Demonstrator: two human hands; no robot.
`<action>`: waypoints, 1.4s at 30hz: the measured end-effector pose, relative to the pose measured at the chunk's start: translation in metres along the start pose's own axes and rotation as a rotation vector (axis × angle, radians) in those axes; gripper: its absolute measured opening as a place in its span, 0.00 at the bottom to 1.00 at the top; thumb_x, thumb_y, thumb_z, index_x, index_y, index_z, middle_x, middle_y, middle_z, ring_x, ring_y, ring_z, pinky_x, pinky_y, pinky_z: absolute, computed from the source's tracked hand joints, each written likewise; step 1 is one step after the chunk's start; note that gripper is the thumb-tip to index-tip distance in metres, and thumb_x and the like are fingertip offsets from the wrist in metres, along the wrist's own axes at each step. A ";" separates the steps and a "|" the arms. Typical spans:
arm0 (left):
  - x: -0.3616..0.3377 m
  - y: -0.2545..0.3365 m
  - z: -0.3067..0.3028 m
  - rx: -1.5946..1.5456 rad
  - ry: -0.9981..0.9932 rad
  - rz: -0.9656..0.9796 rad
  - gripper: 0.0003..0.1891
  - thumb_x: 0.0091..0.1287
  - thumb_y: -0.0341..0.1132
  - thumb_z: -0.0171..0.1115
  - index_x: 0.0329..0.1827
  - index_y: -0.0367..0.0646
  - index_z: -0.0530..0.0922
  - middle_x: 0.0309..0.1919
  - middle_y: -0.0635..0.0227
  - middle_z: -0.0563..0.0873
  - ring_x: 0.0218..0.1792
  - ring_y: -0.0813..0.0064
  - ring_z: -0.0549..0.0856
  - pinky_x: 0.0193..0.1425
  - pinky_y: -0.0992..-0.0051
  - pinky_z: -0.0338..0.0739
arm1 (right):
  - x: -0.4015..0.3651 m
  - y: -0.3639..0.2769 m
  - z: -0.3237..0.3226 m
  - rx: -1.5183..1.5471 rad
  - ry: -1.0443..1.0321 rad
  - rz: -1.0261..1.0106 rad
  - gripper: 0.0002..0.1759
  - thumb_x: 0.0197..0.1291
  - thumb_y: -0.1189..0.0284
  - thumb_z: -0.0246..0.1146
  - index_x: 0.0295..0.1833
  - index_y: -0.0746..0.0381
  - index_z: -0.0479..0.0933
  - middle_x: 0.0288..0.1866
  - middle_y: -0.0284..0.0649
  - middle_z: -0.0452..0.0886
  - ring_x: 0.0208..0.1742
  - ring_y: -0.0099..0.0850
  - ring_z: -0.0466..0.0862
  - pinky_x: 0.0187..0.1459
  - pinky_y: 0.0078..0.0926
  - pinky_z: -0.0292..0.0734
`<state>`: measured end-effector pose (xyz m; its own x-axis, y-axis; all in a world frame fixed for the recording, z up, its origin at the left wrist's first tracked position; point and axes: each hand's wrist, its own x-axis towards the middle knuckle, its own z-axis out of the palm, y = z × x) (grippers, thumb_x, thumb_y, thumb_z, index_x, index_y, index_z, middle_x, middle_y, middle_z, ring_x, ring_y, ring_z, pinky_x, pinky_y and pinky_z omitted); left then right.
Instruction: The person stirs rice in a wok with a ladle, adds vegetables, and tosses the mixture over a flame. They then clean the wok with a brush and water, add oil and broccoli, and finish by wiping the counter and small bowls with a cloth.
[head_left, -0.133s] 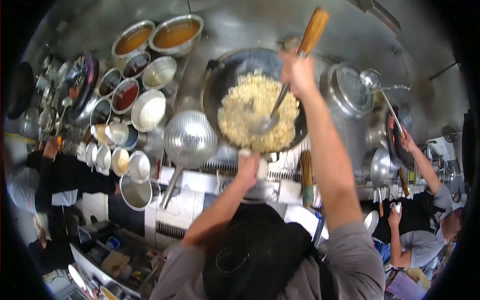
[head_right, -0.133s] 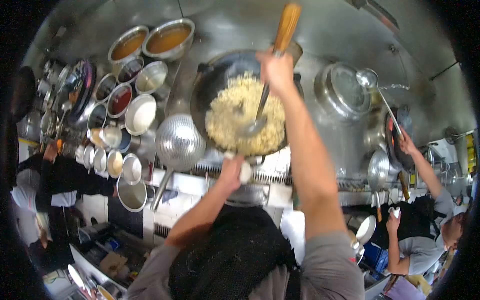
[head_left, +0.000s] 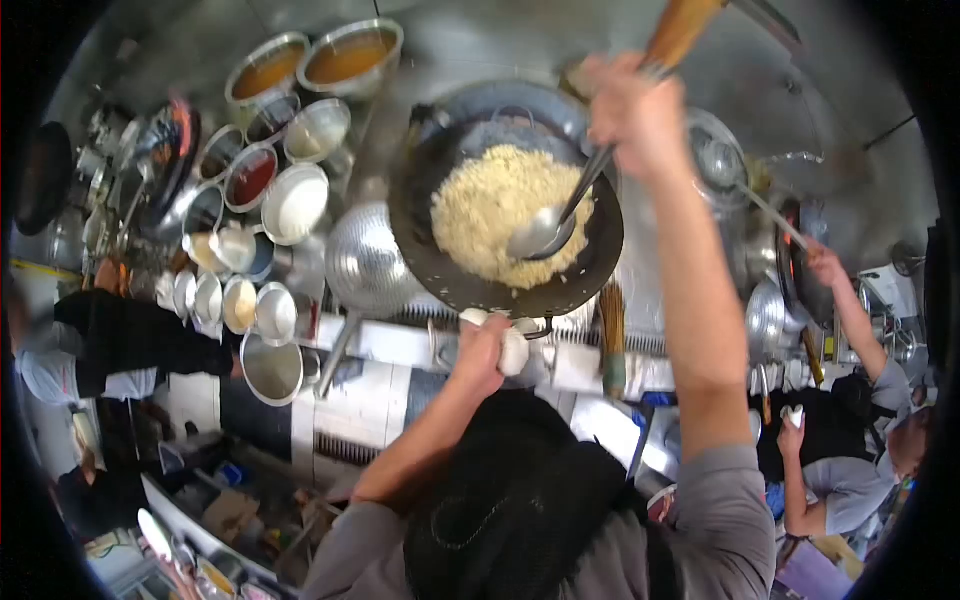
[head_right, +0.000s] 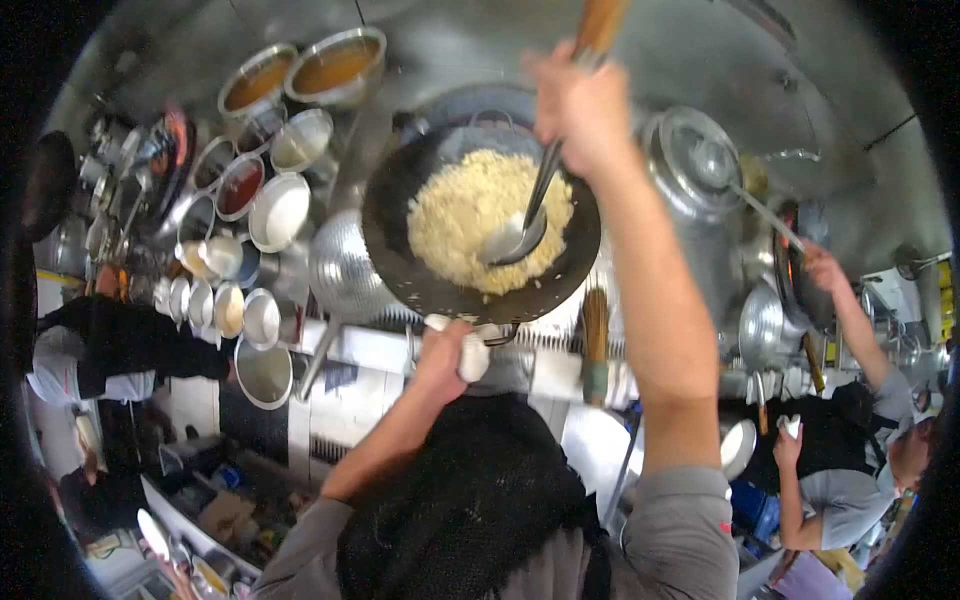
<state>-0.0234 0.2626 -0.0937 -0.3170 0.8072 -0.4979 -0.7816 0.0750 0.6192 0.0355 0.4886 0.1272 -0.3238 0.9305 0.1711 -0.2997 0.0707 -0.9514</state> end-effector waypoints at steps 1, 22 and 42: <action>-0.035 0.017 0.011 0.035 -0.004 -0.072 0.09 0.68 0.26 0.51 0.48 0.35 0.74 0.39 0.58 0.84 0.36 0.66 0.86 0.37 0.67 0.83 | -0.017 -0.028 -0.003 -0.078 0.012 -0.071 0.10 0.58 0.76 0.66 0.26 0.59 0.73 0.14 0.30 0.67 0.11 0.22 0.64 0.15 0.25 0.57; -0.026 -0.062 -0.023 0.048 -0.042 0.155 0.17 0.69 0.28 0.55 0.61 0.40 0.72 0.51 0.59 0.83 0.48 0.64 0.85 0.45 0.67 0.84 | -0.062 0.028 -0.023 0.132 0.070 -0.357 0.14 0.64 0.75 0.65 0.26 0.59 0.70 0.19 0.27 0.71 0.19 0.17 0.70 0.19 0.21 0.63; 0.100 -0.016 -0.021 0.232 -0.017 -0.045 0.16 0.70 0.37 0.63 0.53 0.39 0.70 0.42 0.62 0.82 0.40 0.69 0.83 0.38 0.65 0.80 | -0.093 0.137 -0.045 -0.256 -0.008 -0.258 0.16 0.70 0.69 0.62 0.30 0.62 0.67 0.26 0.32 0.72 0.29 0.22 0.74 0.37 0.24 0.73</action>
<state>-0.0536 0.3300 -0.1661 -0.2740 0.8095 -0.5193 -0.6500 0.2421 0.7203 0.0652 0.4279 -0.0311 -0.2739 0.8677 0.4148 -0.1380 0.3914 -0.9098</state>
